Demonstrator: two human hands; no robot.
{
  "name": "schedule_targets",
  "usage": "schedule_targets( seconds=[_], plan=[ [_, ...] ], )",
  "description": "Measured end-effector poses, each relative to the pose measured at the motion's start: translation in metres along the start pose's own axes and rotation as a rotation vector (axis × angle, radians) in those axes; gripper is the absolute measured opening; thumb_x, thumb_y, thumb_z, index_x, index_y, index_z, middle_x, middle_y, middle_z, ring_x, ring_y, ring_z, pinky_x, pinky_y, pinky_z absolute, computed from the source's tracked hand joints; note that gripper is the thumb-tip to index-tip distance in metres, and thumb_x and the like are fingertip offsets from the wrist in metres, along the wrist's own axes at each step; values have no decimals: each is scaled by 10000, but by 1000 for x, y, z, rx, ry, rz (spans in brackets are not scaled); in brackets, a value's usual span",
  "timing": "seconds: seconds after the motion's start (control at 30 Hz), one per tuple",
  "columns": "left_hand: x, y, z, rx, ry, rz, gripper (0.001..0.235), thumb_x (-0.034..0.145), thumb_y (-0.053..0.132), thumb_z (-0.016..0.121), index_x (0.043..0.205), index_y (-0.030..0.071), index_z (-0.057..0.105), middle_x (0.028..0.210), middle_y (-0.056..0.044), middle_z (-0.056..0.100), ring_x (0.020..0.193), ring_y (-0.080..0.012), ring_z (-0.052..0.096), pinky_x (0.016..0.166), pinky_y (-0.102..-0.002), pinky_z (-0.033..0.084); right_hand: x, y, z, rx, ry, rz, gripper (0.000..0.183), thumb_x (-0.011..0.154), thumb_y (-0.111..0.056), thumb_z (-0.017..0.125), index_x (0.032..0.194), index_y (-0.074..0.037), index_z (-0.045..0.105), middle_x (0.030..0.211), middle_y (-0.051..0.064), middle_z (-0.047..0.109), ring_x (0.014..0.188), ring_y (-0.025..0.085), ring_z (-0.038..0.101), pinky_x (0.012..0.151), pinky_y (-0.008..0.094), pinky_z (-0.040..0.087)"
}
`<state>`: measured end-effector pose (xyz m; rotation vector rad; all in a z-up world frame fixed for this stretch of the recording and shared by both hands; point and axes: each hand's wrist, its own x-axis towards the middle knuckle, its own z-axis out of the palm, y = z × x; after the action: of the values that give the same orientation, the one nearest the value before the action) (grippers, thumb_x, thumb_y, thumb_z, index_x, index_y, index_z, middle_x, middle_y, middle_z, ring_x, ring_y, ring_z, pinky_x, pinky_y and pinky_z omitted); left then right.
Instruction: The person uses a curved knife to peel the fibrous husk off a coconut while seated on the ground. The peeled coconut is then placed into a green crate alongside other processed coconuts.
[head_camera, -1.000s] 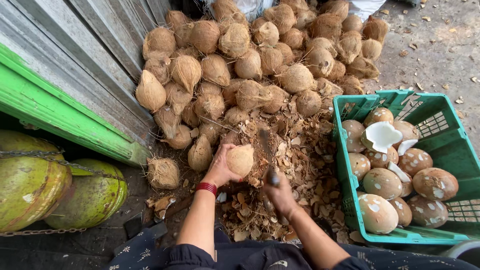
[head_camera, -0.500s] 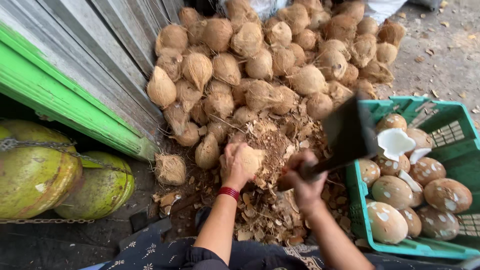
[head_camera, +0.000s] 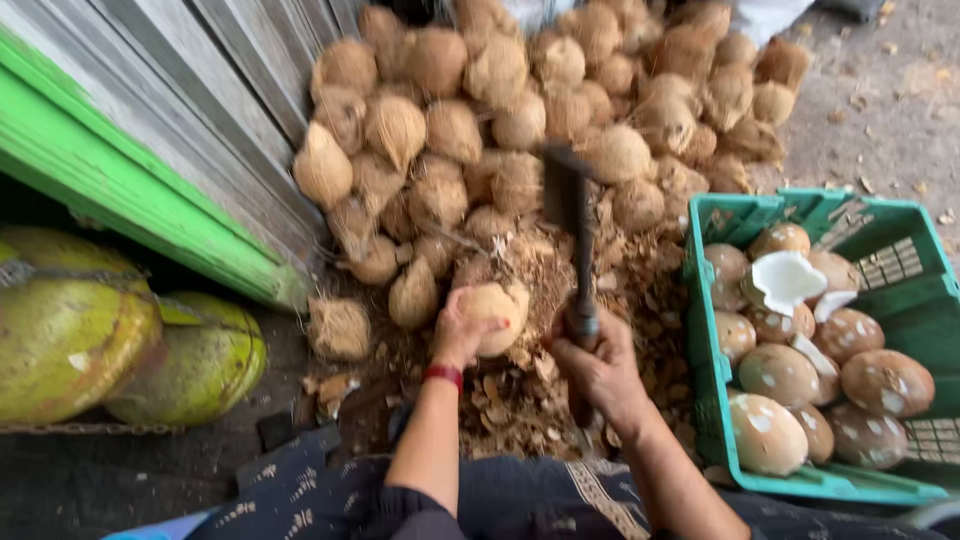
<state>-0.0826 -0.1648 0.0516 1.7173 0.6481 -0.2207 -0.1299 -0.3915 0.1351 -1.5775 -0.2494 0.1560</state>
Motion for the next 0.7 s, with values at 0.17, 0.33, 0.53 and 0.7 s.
schedule_targets(
  seconds=[0.17, 0.33, 0.53, 0.7],
  plan=[
    [2, 3, 5, 124, -10, 6, 975, 538, 325, 943, 1373, 265, 444, 1361, -129, 520, 1264, -332, 565, 1016, -534, 589, -16, 52, 32, -40, 42, 512, 110, 832, -3, 546, 876, -100, 571, 692, 35, 579, 494, 105, 481, 399, 252, 404],
    [10, 22, 6, 205, -39, 68, 880, 554, 301, 935, 1331, 280, 522, 1415, -125, 517, 1309, -351, 558, 1054, -562, 516, -17, 118, 15, 82, -48, 808, 111, 809, 14, 609, 916, 1, 585, 655, 101, 566, 454, 179, 472, 406, 321, 419],
    [1, 32, 13, 698, -21, 112, 1012, 527, 282, 1027, 1346, 286, 432, 1463, -144, 350, 1336, -440, 361, 1072, -681, 343, -7, 65, 22, -354, -104, 475, 227, 811, -62, 697, 1026, -77, 626, 721, 41, 643, 605, 113, 565, 529, 267, 451],
    [-12, 32, 16, 674, 72, 195, 1031, 476, 208, 932, 1376, 313, 441, 1404, -84, 426, 1245, -375, 527, 1056, -633, 471, 3, -28, -3, -37, 33, 181, 72, 897, -79, 637, 951, -111, 602, 746, 45, 604, 595, 129, 589, 481, 295, 513]
  ],
)
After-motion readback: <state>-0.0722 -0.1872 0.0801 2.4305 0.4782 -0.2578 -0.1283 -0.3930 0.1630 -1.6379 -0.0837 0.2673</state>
